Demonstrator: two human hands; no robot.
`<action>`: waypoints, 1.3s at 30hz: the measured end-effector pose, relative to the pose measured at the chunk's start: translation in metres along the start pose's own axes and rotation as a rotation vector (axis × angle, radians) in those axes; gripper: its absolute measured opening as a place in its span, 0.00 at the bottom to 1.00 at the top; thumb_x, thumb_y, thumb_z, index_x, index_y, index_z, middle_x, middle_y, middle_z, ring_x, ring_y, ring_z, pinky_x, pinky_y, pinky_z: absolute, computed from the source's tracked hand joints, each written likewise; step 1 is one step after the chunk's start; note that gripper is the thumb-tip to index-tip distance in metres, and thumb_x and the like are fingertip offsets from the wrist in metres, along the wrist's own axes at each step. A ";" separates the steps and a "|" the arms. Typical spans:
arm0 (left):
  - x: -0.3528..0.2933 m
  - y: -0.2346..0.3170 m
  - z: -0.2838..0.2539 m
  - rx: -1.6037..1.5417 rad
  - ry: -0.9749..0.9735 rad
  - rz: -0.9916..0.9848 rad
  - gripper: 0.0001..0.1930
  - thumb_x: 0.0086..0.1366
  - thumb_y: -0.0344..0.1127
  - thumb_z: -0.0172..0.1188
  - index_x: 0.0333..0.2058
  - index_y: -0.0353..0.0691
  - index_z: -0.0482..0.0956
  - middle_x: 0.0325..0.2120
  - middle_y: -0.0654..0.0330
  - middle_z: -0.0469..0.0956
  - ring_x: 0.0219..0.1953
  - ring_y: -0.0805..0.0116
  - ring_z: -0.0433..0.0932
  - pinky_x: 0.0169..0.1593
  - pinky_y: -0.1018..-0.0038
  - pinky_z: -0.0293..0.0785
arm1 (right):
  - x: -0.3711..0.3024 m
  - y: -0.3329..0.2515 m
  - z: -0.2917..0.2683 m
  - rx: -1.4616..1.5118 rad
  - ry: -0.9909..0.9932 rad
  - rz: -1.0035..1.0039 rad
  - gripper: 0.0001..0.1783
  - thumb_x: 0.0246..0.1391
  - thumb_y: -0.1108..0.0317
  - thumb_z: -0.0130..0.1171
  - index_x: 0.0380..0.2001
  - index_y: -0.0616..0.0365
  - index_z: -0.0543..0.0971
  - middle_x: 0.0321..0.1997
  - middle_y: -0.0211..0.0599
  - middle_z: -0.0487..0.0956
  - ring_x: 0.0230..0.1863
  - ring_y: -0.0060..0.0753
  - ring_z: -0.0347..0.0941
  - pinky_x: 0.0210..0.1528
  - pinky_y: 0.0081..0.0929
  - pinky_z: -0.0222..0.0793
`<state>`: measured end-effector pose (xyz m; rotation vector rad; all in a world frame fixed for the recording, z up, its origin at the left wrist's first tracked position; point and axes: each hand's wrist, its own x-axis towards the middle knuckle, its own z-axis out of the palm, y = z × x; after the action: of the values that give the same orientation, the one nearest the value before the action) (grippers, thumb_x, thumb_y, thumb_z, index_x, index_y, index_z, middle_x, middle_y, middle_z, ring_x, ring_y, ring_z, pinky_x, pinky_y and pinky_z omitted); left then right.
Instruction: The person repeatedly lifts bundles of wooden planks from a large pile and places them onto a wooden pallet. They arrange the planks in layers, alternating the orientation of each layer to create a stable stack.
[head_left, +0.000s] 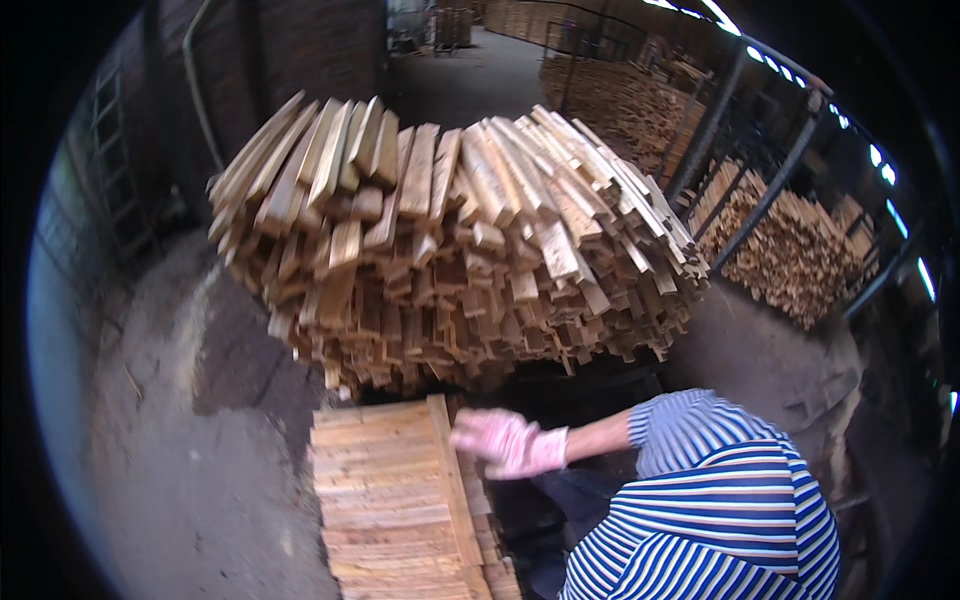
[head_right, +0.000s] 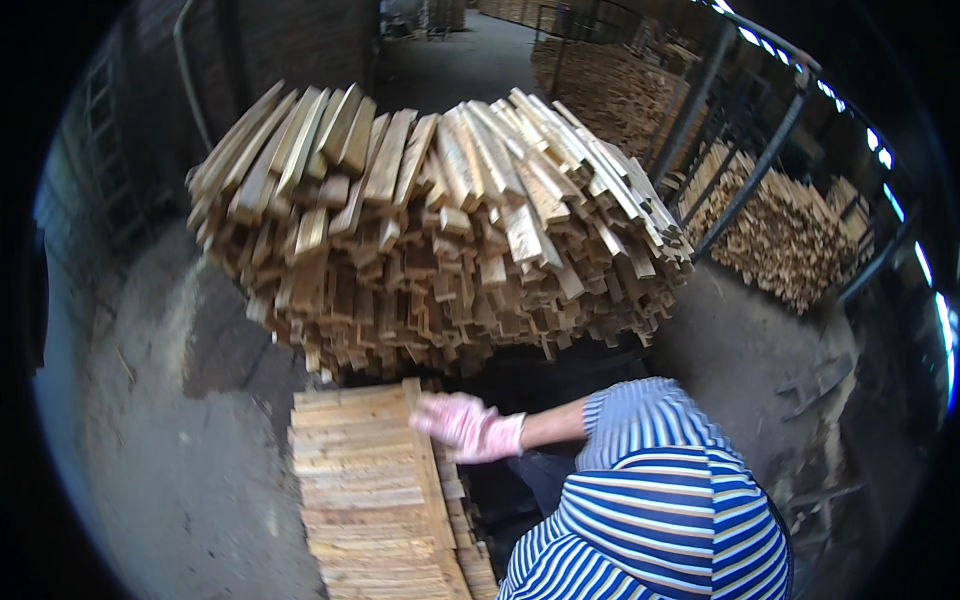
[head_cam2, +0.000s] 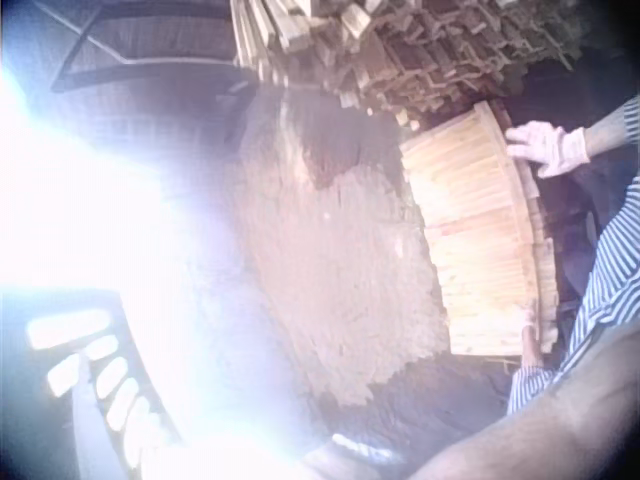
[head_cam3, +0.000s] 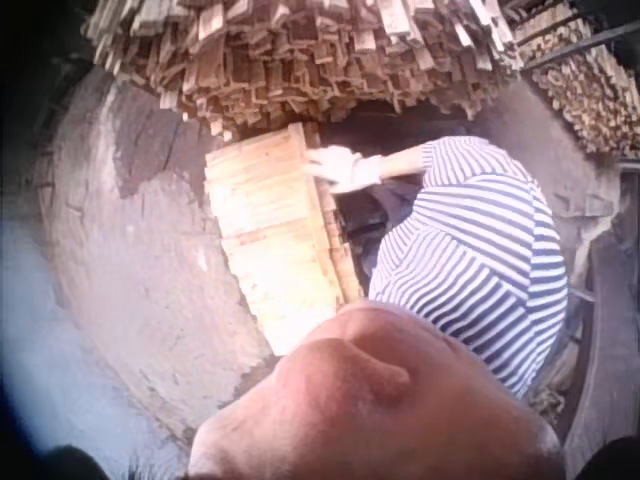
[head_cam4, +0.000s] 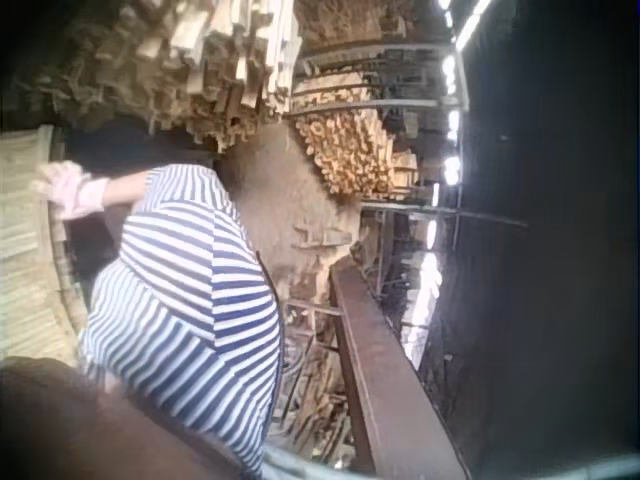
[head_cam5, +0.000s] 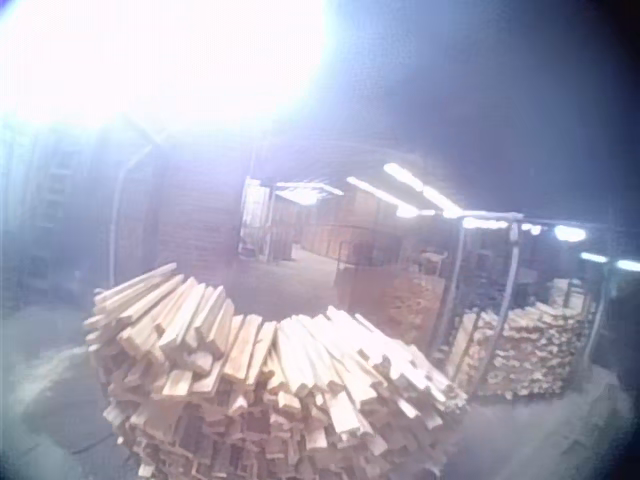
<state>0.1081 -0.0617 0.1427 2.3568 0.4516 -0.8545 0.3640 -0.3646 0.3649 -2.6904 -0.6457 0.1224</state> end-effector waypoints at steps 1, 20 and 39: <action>0.004 0.014 -0.013 -0.010 -0.025 0.011 0.40 0.52 0.41 0.69 0.64 0.36 0.67 0.53 0.42 0.76 0.55 0.49 0.75 0.60 0.62 0.70 | 0.008 0.022 -0.040 -0.026 0.206 0.006 0.50 0.41 0.60 0.67 0.70 0.51 0.61 0.70 0.58 0.62 0.70 0.62 0.60 0.69 0.52 0.60; 0.060 0.572 -0.176 -0.548 -0.600 0.818 0.39 0.66 0.66 0.55 0.61 0.35 0.71 0.57 0.46 0.74 0.52 0.56 0.79 0.53 0.65 0.78 | 0.007 0.204 -0.292 1.728 0.962 0.480 0.24 0.64 0.59 0.59 0.58 0.62 0.73 0.43 0.46 0.81 0.33 0.27 0.80 0.29 0.26 0.82; -0.006 0.721 -0.224 -1.082 -1.100 0.386 0.07 0.61 0.31 0.59 0.36 0.39 0.71 0.27 0.67 0.68 0.25 0.78 0.68 0.28 0.79 0.66 | -0.076 0.410 -0.374 0.157 0.593 1.295 0.64 0.41 0.25 0.65 0.69 0.65 0.59 0.72 0.58 0.62 0.71 0.53 0.61 0.69 0.46 0.61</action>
<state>0.5605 -0.4779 0.5813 0.7539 -0.0509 -1.1436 0.5313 -0.8624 0.5587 -2.3322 1.2212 -0.2742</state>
